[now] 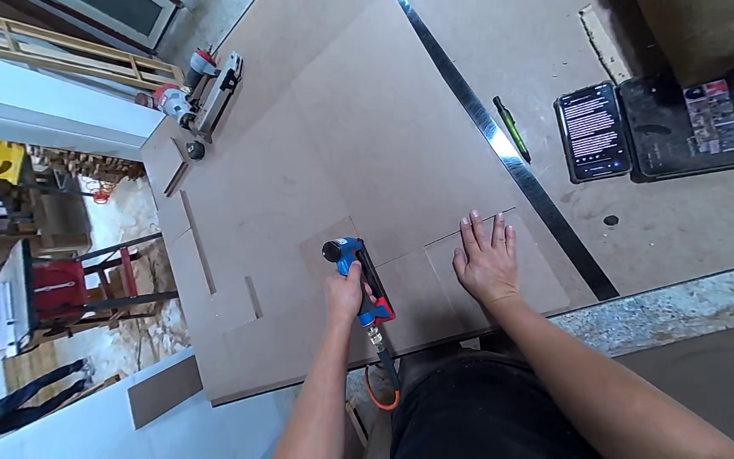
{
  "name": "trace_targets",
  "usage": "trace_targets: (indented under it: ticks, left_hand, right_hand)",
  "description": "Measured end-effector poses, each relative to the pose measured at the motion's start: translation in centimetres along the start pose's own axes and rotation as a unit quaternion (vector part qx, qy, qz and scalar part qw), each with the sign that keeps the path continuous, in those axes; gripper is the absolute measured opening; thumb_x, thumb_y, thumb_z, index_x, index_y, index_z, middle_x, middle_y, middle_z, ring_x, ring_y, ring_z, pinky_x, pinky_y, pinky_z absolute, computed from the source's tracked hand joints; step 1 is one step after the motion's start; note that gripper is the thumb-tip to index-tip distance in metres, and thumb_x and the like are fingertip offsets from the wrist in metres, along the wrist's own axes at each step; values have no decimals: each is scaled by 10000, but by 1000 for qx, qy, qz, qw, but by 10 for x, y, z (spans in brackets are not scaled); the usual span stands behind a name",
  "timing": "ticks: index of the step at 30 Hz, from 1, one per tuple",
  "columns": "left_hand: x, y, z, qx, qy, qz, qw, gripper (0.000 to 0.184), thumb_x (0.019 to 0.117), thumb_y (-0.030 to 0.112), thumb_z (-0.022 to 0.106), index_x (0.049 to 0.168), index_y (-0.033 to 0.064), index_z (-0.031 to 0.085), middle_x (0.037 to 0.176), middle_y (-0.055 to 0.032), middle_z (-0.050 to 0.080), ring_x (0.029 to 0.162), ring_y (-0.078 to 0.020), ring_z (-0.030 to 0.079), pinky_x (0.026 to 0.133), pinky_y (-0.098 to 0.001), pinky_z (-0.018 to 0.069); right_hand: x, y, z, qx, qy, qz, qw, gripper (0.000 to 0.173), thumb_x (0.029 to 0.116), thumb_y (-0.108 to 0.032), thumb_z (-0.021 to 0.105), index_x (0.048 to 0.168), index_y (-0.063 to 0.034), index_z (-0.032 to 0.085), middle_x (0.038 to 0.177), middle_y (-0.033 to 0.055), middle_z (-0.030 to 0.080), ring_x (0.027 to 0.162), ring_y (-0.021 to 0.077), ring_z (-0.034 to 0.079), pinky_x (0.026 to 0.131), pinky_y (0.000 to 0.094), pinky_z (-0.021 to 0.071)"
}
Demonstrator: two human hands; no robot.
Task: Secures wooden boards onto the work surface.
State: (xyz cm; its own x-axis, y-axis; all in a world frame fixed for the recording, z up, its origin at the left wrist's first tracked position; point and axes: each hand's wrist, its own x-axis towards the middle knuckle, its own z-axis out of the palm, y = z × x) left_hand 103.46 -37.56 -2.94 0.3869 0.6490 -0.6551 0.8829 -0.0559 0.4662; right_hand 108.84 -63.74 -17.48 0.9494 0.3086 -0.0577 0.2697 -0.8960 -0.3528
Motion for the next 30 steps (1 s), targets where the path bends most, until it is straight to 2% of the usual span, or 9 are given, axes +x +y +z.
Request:
trace_targets:
  ticks: [4,11,19,21,24,26,30]
  left_hand:
    - [-9,-5,1,13,-5,-5,1000,508,1105,432,448,1046,-39,630,654,-159,688,546,-285,712,543,-451,642]
    - [-23,-21,-1,14,-12,-6,1000,484,1107,399,460,994,-40,630,631,-149,684,524,-268,706,533,-430,643]
    - [-36,-28,-2,13,-29,-22,999,420,1105,368,480,1033,-21,621,631,-134,675,526,-248,700,533,-409,637]
    - [-42,-36,-10,-19,-37,-27,999,421,1103,367,485,1050,-27,623,625,-142,665,516,-256,691,527,-415,632]
    - [-63,-68,-37,-103,-36,-40,993,426,1099,363,499,1128,-51,594,621,-147,643,509,-271,674,524,-436,628]
    - [-82,-101,-65,-104,-35,-42,993,416,1083,357,534,1223,-34,560,647,-135,650,532,-265,678,541,-438,629]
    - [-120,-183,-128,-59,-16,-49,997,528,987,358,682,1385,42,535,781,-111,690,619,-232,686,621,-431,619]
  right_hand:
    - [0,-1,-1,5,-7,0,1000,660,1006,-417,320,1632,-206,319,1727,4,193,1593,393,75,1254,649,74]
    - [1,-1,0,0,-2,0,1000,663,1010,-422,301,1633,-196,315,1728,-2,187,1593,390,78,1253,651,68]
    - [3,-3,-1,-8,4,0,1000,658,1014,-429,296,1633,-208,316,1727,-16,189,1596,373,88,1254,641,81]
    - [2,-3,0,-8,6,-3,1000,656,1017,-433,293,1632,-206,318,1727,-13,191,1595,372,88,1255,641,83]
    - [4,-3,0,-10,13,-1,1000,654,1017,-454,278,1634,-238,313,1728,-33,185,1602,343,70,1261,626,75]
    - [3,-5,-2,0,25,-1,1000,649,1013,-461,288,1626,-253,335,1719,-23,221,1597,352,104,1258,633,93]
    - [-2,-10,-7,16,62,-36,997,648,1000,-481,341,1574,-197,440,1674,77,335,1555,425,220,1235,671,147]
